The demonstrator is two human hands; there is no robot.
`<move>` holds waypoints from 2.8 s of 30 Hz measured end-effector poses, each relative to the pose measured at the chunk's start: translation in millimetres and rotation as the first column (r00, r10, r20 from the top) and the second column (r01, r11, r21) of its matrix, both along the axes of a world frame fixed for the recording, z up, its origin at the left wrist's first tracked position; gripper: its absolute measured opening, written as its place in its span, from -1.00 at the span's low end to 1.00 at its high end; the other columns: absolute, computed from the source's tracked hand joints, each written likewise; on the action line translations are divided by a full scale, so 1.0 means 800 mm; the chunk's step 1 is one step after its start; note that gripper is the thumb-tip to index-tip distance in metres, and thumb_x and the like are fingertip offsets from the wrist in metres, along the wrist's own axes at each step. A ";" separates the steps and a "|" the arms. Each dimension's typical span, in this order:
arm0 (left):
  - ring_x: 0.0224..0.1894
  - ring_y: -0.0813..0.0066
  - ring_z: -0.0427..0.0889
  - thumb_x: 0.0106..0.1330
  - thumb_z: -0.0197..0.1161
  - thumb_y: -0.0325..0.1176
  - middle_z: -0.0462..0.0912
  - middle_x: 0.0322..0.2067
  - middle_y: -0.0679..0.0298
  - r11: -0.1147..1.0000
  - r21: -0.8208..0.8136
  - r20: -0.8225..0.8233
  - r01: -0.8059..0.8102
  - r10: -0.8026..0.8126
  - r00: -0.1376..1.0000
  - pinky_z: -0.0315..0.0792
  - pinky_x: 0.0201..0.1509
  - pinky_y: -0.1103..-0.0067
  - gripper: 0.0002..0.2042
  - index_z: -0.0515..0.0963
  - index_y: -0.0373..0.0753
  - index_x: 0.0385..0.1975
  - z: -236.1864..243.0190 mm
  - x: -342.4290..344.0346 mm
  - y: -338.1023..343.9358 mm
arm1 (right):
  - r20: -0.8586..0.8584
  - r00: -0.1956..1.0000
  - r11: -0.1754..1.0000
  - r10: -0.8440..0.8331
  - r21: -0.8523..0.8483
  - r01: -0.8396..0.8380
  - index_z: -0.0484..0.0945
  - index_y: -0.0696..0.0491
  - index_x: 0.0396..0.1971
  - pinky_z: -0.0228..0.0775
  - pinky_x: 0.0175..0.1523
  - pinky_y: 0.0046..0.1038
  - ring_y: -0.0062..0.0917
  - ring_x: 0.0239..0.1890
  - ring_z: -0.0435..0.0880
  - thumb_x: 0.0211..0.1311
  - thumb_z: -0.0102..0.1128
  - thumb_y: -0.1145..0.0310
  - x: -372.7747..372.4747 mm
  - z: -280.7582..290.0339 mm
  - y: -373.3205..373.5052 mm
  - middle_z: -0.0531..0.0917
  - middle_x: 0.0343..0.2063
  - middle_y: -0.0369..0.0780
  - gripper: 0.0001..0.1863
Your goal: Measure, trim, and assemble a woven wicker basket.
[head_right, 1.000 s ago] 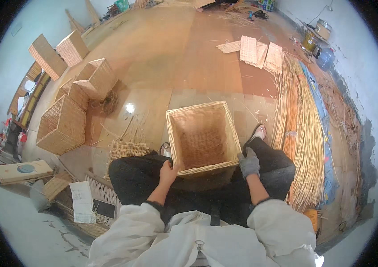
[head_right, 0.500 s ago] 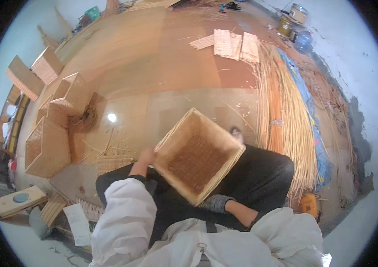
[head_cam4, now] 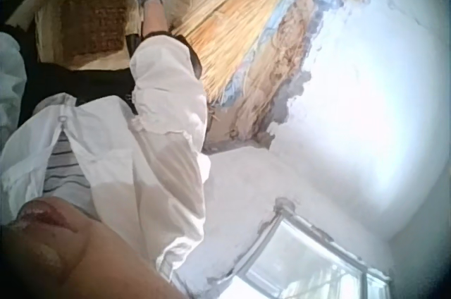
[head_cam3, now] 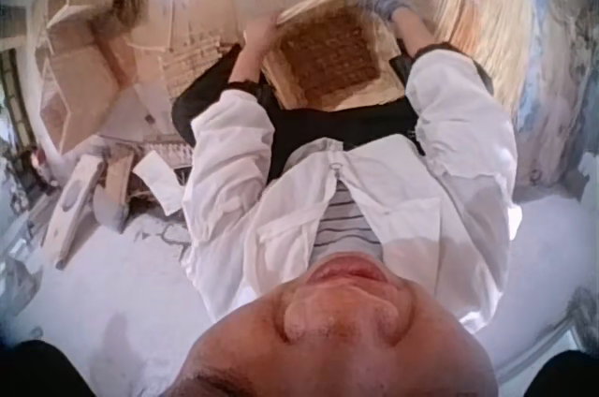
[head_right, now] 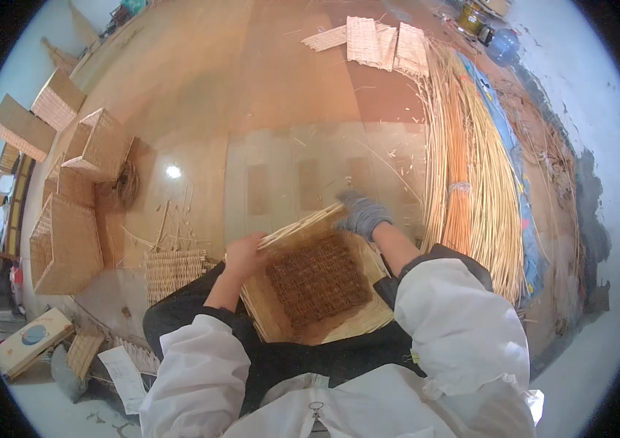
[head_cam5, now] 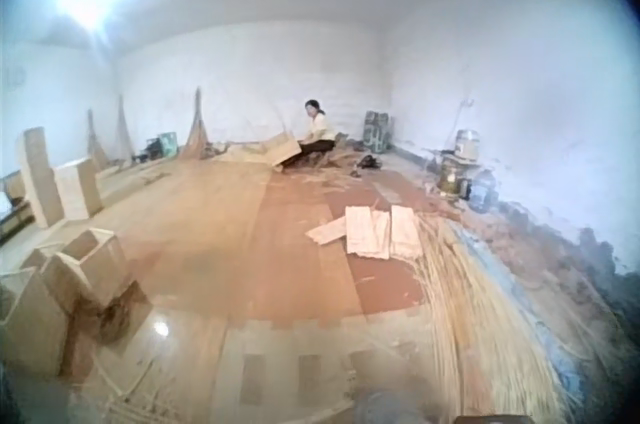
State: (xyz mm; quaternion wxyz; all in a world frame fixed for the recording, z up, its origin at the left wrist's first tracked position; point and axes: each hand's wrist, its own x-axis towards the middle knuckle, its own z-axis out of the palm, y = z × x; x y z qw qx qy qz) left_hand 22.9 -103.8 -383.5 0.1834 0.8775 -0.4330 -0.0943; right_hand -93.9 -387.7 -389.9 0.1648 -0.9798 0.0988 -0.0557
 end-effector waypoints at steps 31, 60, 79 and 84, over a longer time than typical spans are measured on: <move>-0.46 0.24 0.46 -0.09 0.25 -0.32 0.48 -0.49 0.21 0.924 -0.324 -0.026 -0.201 0.203 0.979 0.34 -0.33 0.41 -0.83 0.49 -0.20 -0.51 0.013 -0.045 -0.087 | -0.085 0.953 0.952 0.292 0.120 -0.281 0.54 -0.02 -0.36 0.28 -0.09 -0.31 -0.27 -0.27 0.53 -0.08 0.09 0.17 0.041 0.046 0.060 0.57 -0.41 -0.17 -0.72; -0.46 0.24 0.54 -0.17 0.24 -0.38 0.54 -0.57 0.23 0.967 -0.130 -0.296 -0.220 0.174 0.939 0.39 -0.40 0.42 -0.85 0.47 -0.16 -0.55 0.017 -0.021 -0.095 | -0.076 0.927 0.928 0.367 0.096 -0.360 0.49 0.04 -0.47 0.29 -0.19 -0.29 -0.27 -0.35 0.53 -0.13 0.05 0.27 0.046 0.027 0.067 0.54 -0.47 -0.14 -0.79; -0.35 0.25 0.50 0.00 0.21 -0.16 0.50 -0.45 0.18 0.997 -0.065 0.107 0.044 -0.037 0.994 0.39 -0.32 0.42 -0.64 0.36 -0.19 -0.25 0.007 -0.039 -0.108 | -0.309 0.835 0.655 -0.456 0.518 0.549 0.28 0.20 0.00 0.21 0.10 -0.44 -0.28 0.01 0.39 -0.25 0.33 0.19 -0.008 0.055 -0.023 0.42 -0.06 -0.01 -0.25; -0.53 0.30 0.51 0.07 0.13 -0.15 0.48 -0.57 0.27 0.990 -0.129 0.232 0.056 -0.025 0.972 0.41 -0.50 0.44 -0.77 0.40 -0.14 -0.39 -0.023 -0.044 -0.113 | -0.130 0.943 0.906 -0.308 0.261 0.332 0.36 0.20 -0.08 0.27 0.04 -0.44 -0.28 -0.09 0.48 -0.23 0.32 0.26 -0.030 0.012 0.018 0.49 -0.17 -0.01 -0.37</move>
